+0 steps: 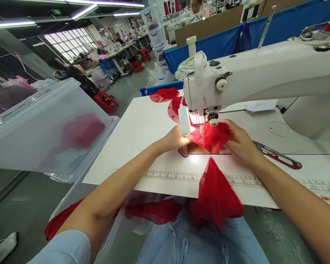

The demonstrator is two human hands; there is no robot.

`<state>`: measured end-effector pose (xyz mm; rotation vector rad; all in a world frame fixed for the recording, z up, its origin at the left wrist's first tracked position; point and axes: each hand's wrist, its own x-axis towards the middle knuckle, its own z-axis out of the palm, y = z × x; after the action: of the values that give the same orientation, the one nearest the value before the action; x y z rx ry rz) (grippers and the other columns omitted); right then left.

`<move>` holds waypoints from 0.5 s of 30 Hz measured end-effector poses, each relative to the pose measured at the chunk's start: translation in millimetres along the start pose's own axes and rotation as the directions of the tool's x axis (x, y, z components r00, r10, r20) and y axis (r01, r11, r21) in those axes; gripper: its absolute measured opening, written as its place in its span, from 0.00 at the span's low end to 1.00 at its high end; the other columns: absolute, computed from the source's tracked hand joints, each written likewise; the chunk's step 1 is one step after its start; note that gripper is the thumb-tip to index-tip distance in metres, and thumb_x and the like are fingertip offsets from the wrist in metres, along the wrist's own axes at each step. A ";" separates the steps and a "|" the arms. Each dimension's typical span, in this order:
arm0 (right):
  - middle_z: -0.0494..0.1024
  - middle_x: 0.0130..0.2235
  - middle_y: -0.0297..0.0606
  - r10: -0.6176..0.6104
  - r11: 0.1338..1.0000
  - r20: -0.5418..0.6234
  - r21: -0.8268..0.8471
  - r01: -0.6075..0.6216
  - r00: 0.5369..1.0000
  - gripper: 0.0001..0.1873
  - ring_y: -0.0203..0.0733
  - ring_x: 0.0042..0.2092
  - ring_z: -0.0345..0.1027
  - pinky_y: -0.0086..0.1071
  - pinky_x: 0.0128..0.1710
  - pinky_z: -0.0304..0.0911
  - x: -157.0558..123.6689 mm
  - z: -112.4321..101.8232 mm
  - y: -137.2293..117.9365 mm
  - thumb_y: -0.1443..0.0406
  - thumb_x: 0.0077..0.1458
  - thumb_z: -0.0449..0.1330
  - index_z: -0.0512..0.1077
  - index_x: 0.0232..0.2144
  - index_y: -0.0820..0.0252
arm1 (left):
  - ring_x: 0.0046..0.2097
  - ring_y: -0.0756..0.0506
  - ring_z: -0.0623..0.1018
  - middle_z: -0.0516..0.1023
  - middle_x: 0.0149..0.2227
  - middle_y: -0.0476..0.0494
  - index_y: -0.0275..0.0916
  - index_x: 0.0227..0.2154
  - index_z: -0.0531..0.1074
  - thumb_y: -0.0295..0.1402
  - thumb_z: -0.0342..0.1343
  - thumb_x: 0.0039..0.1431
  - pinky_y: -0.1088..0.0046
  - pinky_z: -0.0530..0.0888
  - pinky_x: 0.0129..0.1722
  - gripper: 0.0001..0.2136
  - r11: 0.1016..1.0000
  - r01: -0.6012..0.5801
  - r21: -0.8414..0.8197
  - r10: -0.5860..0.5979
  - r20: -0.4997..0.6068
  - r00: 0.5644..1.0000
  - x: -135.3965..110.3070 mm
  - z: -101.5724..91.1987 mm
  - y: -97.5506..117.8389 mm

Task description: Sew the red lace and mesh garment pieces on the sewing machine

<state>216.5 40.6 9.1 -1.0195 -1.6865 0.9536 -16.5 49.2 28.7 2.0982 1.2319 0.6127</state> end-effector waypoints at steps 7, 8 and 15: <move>0.78 0.43 0.43 -0.282 0.899 0.344 -0.233 0.372 0.896 0.06 0.47 0.42 0.73 0.38 0.40 0.67 -7.1 -0.7 11.4 0.67 0.58 0.56 0.73 0.35 0.54 | 0.35 0.43 0.71 0.69 0.26 0.48 0.39 0.22 0.67 0.22 0.55 0.49 0.64 0.67 0.40 0.06 0.853 -0.228 0.470 0.259 -0.002 0.966 -15.8 8.1 1.6; 0.78 0.44 0.43 -0.294 0.878 0.365 -0.263 0.400 0.884 0.08 0.46 0.42 0.73 0.36 0.38 0.66 -9.0 0.5 12.2 0.69 0.59 0.54 0.73 0.36 0.54 | 0.36 0.43 0.72 0.70 0.26 0.48 0.39 0.24 0.69 0.21 0.55 0.49 0.62 0.66 0.41 0.06 0.804 -0.249 0.540 0.300 -0.008 0.954 -17.6 12.1 0.2; 0.68 0.28 0.32 -0.396 0.719 0.384 -0.436 0.542 0.834 0.11 0.38 0.28 0.58 0.31 0.27 0.50 -14.4 5.9 18.2 0.73 0.60 0.50 0.61 0.28 0.54 | 0.28 0.49 0.67 0.68 0.25 0.49 0.38 0.25 0.70 0.18 0.46 0.63 0.70 0.63 0.30 0.15 0.498 -0.396 0.771 0.511 0.108 0.853 -22.2 30.7 -7.0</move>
<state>218.2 33.0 -13.6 -0.7358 -2.3744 0.2767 -10.6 23.6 0.4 3.2538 1.1028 0.4811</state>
